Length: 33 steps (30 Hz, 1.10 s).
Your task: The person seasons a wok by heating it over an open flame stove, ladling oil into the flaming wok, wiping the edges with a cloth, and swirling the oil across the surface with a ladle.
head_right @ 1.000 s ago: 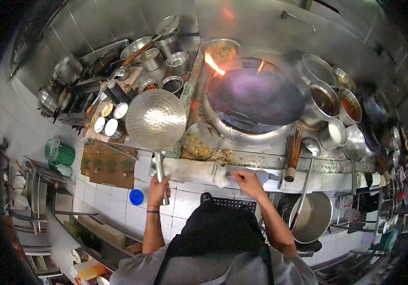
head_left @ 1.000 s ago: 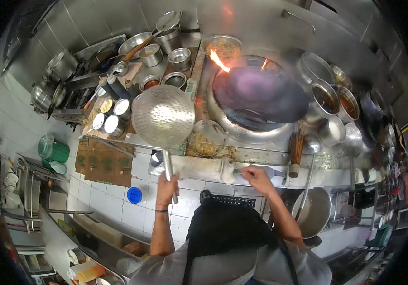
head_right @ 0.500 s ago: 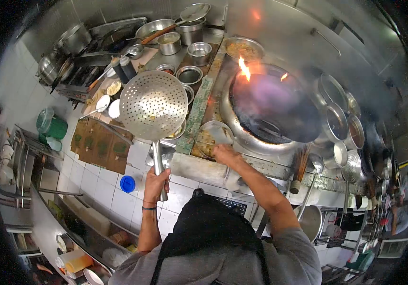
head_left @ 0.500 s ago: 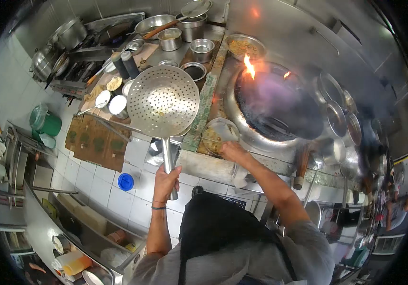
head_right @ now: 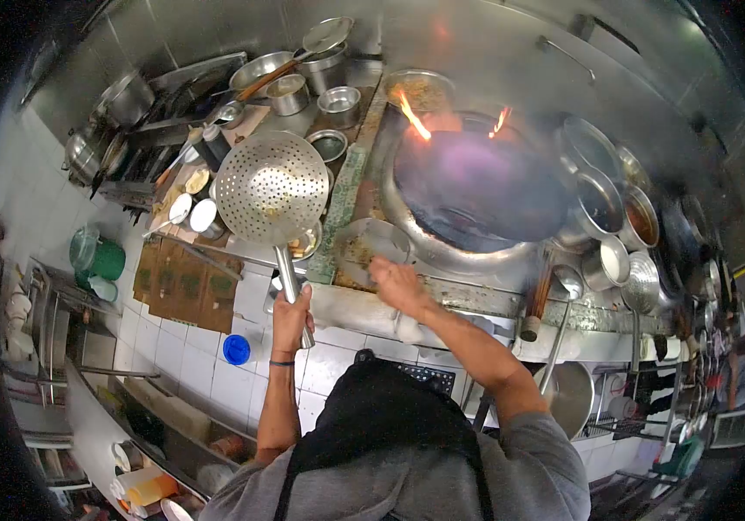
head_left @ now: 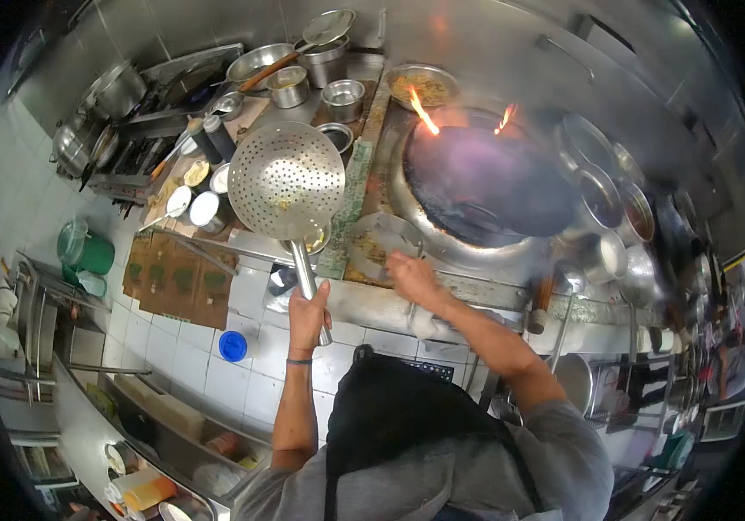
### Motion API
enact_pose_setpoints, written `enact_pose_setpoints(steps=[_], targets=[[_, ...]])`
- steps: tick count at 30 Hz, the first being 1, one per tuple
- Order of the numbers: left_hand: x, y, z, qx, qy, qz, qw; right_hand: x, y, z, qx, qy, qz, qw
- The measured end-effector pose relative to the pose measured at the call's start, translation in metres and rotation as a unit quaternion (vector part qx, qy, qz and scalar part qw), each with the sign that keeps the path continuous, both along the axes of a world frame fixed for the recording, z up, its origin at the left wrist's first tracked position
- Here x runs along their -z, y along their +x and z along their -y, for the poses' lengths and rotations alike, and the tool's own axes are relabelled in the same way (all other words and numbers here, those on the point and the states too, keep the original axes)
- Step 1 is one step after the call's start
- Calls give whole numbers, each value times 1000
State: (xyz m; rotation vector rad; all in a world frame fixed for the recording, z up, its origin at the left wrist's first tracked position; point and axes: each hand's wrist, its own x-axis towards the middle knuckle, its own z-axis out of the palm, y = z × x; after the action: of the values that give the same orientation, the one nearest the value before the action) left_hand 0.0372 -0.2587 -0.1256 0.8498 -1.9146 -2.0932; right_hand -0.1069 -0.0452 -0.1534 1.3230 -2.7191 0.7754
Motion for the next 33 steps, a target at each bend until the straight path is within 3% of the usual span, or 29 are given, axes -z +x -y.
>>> enact_pose_setpoints(steps=[2, 5, 11, 17, 20, 23, 24, 25, 27, 29, 33], targets=[[-3, -14, -9, -10, -3, -4, 1000, -5, 28, -2, -1, 59, -6, 998], [11, -29, -21, -36, 0, -8, 999, -12, 68, -10, -40, -29, -81, 995], [19, -25, -42, -57, -26, -18, 998, -19, 98, -25, -45, -88, -124, 987], [27, -18, -48, -63, 25, -13, 998, -38, 91, -59, -117, -46, -66, 990], [27, 7, -38, -79, 34, -3, 996, -84, 85, -115, -48, -55, -62, 995], [10, 39, -35, -113, 21, 0, 993, -84, 70, -202, 33, 107, -109, 988], [7, 50, -29, -97, 11, 12, 995, -78, 67, -229, 138, 228, -13, 964], [2, 58, -28, -115, 10, 7, 993, -43, 54, -260, 191, 262, 2, 946], [-9, 73, -32, -153, 4, 0, 988, -39, 37, -283, 317, 280, 160, 892], [-2, 84, -28, -164, -7, 3, 987, 9, 30, -303, 388, 278, 124, 870], [-5, 99, -29, -195, -15, 17, 981, 9, 23, -285, 458, 288, 164, 825]])
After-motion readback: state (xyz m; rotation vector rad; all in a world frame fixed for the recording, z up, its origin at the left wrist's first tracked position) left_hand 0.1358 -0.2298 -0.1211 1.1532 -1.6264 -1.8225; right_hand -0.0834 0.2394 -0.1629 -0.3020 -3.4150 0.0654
